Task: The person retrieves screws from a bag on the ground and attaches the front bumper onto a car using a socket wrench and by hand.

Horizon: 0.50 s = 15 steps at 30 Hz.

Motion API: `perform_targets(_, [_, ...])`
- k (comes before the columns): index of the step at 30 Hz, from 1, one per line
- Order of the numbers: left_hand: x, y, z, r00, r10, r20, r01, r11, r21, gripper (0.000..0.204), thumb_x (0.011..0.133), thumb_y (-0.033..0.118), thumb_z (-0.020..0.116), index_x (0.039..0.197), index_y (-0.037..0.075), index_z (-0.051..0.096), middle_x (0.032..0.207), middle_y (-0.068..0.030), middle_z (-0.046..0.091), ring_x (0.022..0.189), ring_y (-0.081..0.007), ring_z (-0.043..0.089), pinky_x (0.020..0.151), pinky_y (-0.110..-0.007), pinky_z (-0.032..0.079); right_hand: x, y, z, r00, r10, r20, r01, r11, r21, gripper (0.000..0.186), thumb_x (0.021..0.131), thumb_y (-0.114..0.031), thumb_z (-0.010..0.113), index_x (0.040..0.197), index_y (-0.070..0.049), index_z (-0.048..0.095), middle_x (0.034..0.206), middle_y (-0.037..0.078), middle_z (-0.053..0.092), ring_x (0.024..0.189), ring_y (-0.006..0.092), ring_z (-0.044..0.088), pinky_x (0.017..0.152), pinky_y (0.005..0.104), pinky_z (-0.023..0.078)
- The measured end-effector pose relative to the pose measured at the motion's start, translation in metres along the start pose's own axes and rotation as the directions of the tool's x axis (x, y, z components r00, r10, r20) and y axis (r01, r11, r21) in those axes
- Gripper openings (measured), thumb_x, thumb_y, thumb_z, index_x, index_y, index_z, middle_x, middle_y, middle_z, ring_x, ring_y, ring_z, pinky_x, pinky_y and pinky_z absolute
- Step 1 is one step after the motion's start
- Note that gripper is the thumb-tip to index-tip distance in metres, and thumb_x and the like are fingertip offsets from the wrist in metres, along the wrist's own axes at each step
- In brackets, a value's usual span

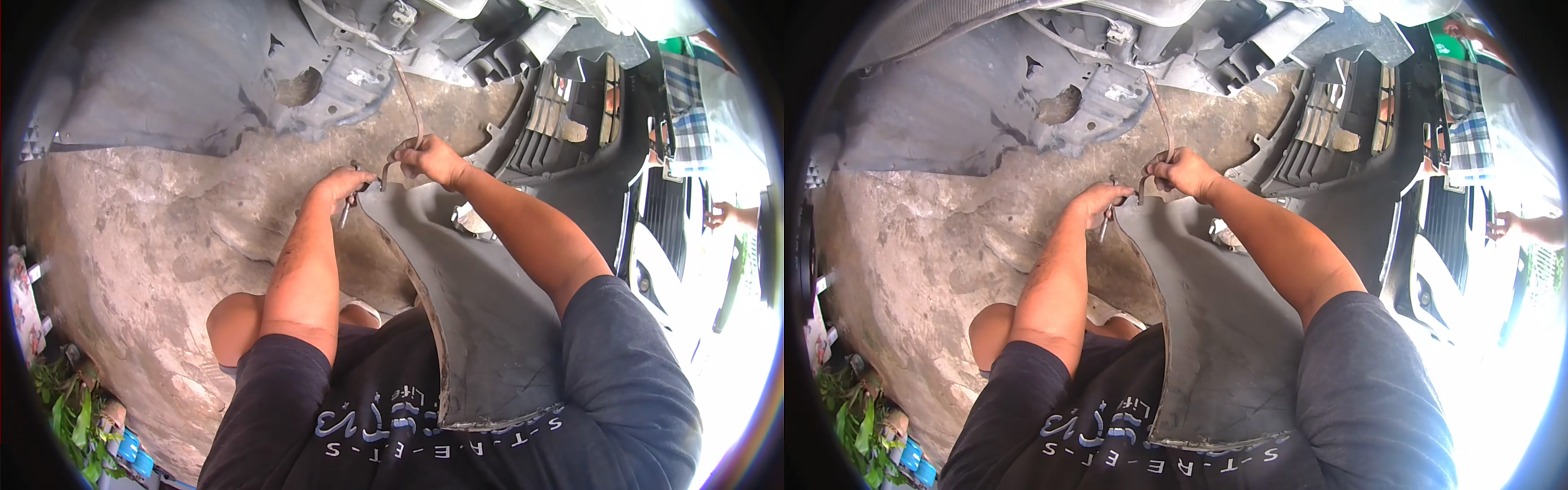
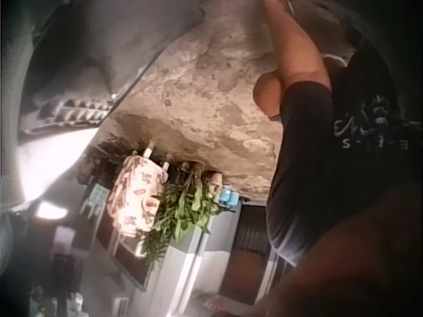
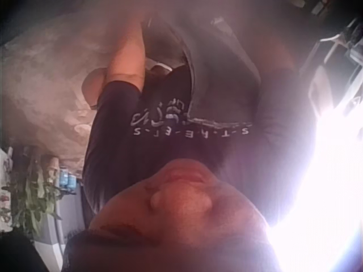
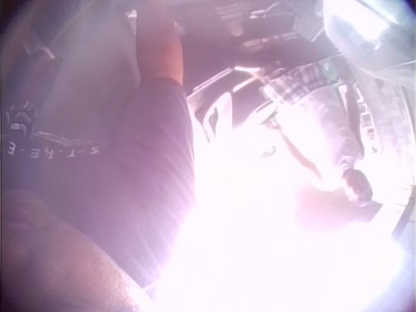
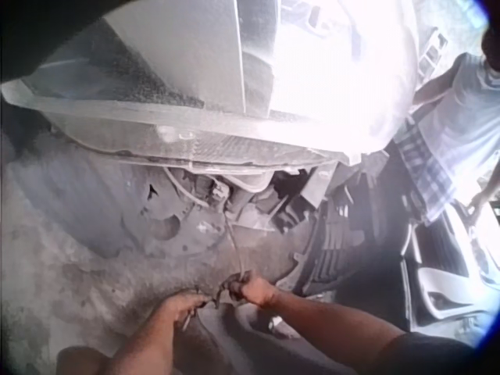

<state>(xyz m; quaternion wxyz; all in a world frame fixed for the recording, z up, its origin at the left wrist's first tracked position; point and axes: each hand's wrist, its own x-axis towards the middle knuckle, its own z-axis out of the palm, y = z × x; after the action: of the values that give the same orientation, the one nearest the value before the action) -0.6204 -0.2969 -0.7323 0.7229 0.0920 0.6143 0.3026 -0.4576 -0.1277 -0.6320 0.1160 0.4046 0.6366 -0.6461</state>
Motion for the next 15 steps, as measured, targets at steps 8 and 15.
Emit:
perform_targets(8, [-0.0117, 0.0042, 0.0038, 1.000, 0.000, 0.007, 0.000, 1.000, -0.006, 0.033, 0.094, 0.041, 0.076, 0.106, 0.010, 0.072, 0.095, -0.0003, 0.063, 0.080, -0.0154, 0.050, 0.069, -0.034, 0.040, -0.0026, -0.0069, 0.0024, 1.000, -0.012, -0.028, 0.010, 0.995, -0.095, 0.023, 0.099, -0.022, 0.069, 0.103, -0.002, 0.079, 0.073, 0.004, 0.069, 0.067, 0.0134, 0.062, 0.067, 0.0309, 0.051])
perform_targets(15, [-0.0119, 0.0065, 0.0081, 0.998, 0.009, 0.064, -0.008, 1.000, -0.012, 0.037, 0.086, 0.039, 0.083, 0.108, 0.012, 0.072, 0.099, -0.0004, 0.067, 0.088, -0.0162, 0.057, 0.073, -0.034, 0.041, -0.0047, -0.0086, -0.0026, 1.000, 0.009, -0.003, -0.009, 0.992, -0.123, 0.025, 0.099, -0.023, 0.070, 0.107, -0.001, 0.076, 0.077, 0.004, 0.070, 0.071, 0.0143, 0.062, 0.068, 0.0308, 0.051])
